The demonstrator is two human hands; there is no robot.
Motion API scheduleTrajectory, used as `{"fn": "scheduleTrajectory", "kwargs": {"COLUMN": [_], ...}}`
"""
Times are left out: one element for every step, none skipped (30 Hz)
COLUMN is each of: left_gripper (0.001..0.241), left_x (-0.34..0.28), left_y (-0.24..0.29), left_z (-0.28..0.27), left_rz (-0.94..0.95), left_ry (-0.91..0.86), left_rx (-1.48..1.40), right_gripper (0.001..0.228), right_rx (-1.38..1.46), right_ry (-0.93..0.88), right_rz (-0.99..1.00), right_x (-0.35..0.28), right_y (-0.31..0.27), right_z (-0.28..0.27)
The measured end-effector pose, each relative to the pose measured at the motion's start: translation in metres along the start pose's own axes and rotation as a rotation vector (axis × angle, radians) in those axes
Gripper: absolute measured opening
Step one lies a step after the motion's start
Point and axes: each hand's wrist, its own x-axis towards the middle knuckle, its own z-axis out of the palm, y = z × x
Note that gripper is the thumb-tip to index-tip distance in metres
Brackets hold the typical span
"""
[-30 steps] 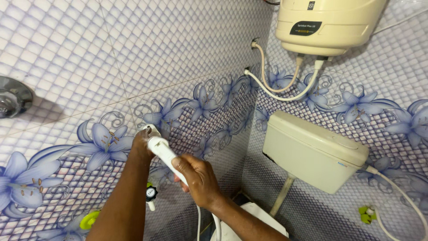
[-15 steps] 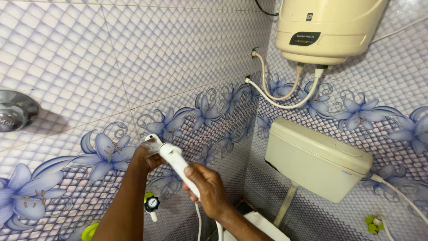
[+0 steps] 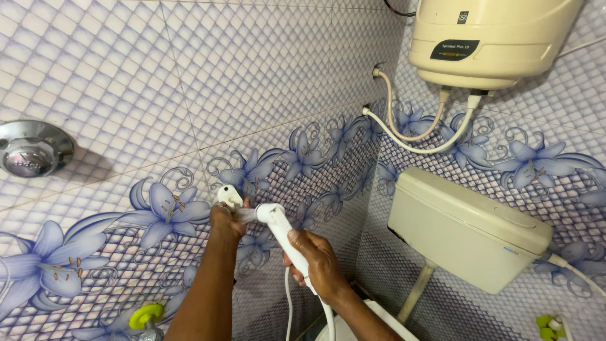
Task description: The person wipes the floral-patterned tiled bathroom wall with a sponge and then rinses the wall, a corner shelf, and a wall-mounted water heater using a handheld bidet sprayer.
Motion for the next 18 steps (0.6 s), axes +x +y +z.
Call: {"fn": "scheduleTrajectory", "kwargs": {"left_gripper": [0.044, 0.044, 0.045, 0.045, 0.045, 0.045, 0.046, 0.046, 0.045, 0.043, 0.041, 0.039, 0.038, 0.038, 0.037, 0.036, 0.035, 0.035], "left_x": [-0.007, -0.015, -0.023, -0.032, -0.041, -0.051, -0.058, -0.063, -0.066, -0.065, -0.061, -0.059, -0.058, -0.061, -0.064, -0.067, -0.073, -0.079], "left_y": [-0.005, -0.009, -0.01, -0.007, -0.004, 0.003, 0.013, 0.022, 0.028, 0.032, 0.04, 0.047, 0.051, 0.054, 0.055, 0.057, 0.061, 0.066], "left_z": [0.003, 0.006, 0.012, 0.014, 0.017, 0.017, 0.018, 0.021, 0.022, 0.026, 0.031, 0.032, 0.034, 0.034, 0.038, 0.045, 0.053, 0.063], "left_rz": [0.0, -0.003, -0.005, -0.012, -0.026, -0.043, -0.06, -0.076, -0.071, -0.106, -0.137, -0.167, -0.16, -0.154, -0.144, -0.134, -0.122, -0.108], "left_ry": [0.014, 0.026, 0.038, 0.05, 0.061, 0.074, 0.086, 0.088, 0.101, 0.083, 0.067, 0.051, 0.028, 0.019, 0.007, -0.002, -0.014, -0.029], "left_rx": [0.028, 0.061, 0.099, 0.144, 0.198, 0.257, 0.345, 0.443, 0.573, 0.505, 0.436, 0.367, 0.431, 0.489, 0.52, 0.527, 0.536, 0.546], "right_gripper": [0.047, 0.049, 0.049, 0.05, 0.05, 0.049, 0.049, 0.048, 0.048, 0.047, 0.047, 0.046, 0.045, 0.043, 0.043, 0.043, 0.042, 0.042], "right_rx": [0.022, 0.045, 0.032, 0.018, 0.006, -0.006, -0.018, -0.03, -0.016, -0.003, 0.012, 0.041, 0.071, 0.101, 0.104, 0.108, 0.116, 0.116], "right_ry": [-0.055, -0.11, -0.07, -0.03, 0.009, 0.024, 0.041, 0.057, 0.05, 0.042, 0.029, -0.002, -0.034, -0.067, -0.059, -0.051, -0.047, -0.134], "right_rz": [-0.04, -0.08, -0.077, -0.074, -0.074, -0.059, -0.048, -0.038, -0.043, -0.049, -0.053, -0.059, -0.067, -0.074, -0.074, -0.075, -0.077, -0.095], "right_x": [-0.005, -0.007, -0.004, 0.001, 0.005, 0.006, 0.007, 0.009, 0.011, 0.014, 0.016, 0.016, 0.015, 0.014, 0.016, 0.018, 0.021, 0.02], "right_y": [0.003, 0.005, 0.005, 0.004, 0.004, 0.004, 0.003, 0.003, 0.002, 0.001, 0.001, 0.002, 0.003, 0.002, 0.0, -0.003, -0.006, -0.007], "right_z": [0.002, 0.004, 0.007, 0.01, 0.013, 0.014, 0.014, 0.014, 0.013, 0.012, 0.014, 0.018, 0.023, 0.027, 0.031, 0.034, 0.041, 0.048]}}
